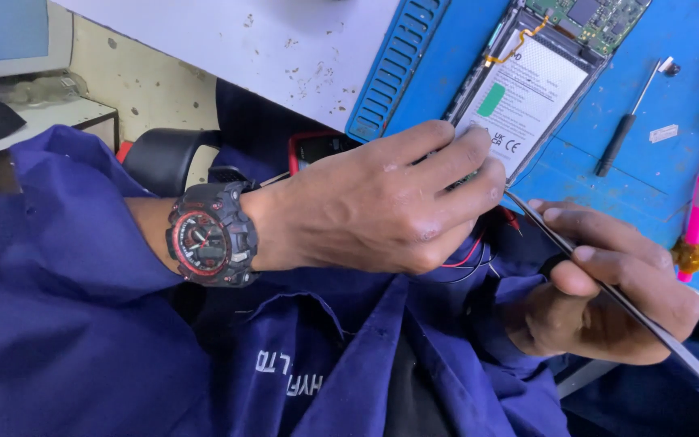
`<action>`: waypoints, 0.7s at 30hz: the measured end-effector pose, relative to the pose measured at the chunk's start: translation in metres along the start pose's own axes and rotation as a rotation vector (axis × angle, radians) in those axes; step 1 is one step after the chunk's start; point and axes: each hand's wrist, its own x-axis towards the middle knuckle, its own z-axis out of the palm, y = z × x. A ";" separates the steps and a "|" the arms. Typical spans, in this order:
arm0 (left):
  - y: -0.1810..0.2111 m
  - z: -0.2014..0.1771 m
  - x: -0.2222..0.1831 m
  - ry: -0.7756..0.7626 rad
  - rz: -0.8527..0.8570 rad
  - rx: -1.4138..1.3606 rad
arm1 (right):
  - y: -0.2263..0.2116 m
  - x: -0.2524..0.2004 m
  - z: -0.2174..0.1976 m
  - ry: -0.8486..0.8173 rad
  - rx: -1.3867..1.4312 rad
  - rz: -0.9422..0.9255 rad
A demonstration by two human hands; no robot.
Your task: Reassembling a smartphone by connecting internal ribbon cables and the motherboard to the chassis.
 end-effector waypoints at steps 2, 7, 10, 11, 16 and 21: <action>0.002 -0.001 -0.002 -0.003 -0.007 -0.001 | 0.001 0.001 -0.007 -0.058 -0.015 -0.018; 0.004 -0.001 -0.005 -0.024 -0.018 0.036 | -0.006 0.005 -0.008 -0.107 -0.078 -0.063; 0.004 -0.001 -0.007 -0.018 -0.019 0.019 | -0.010 0.006 -0.018 -0.269 -0.138 -0.016; 0.004 0.000 -0.008 -0.015 -0.020 0.018 | -0.010 0.006 -0.018 -0.267 -0.127 -0.007; 0.004 0.002 -0.011 -0.002 -0.025 0.022 | -0.023 0.019 0.022 -0.024 -0.157 -0.007; 0.003 0.003 -0.014 -0.010 0.006 0.027 | -0.010 0.017 0.017 0.097 -0.180 0.095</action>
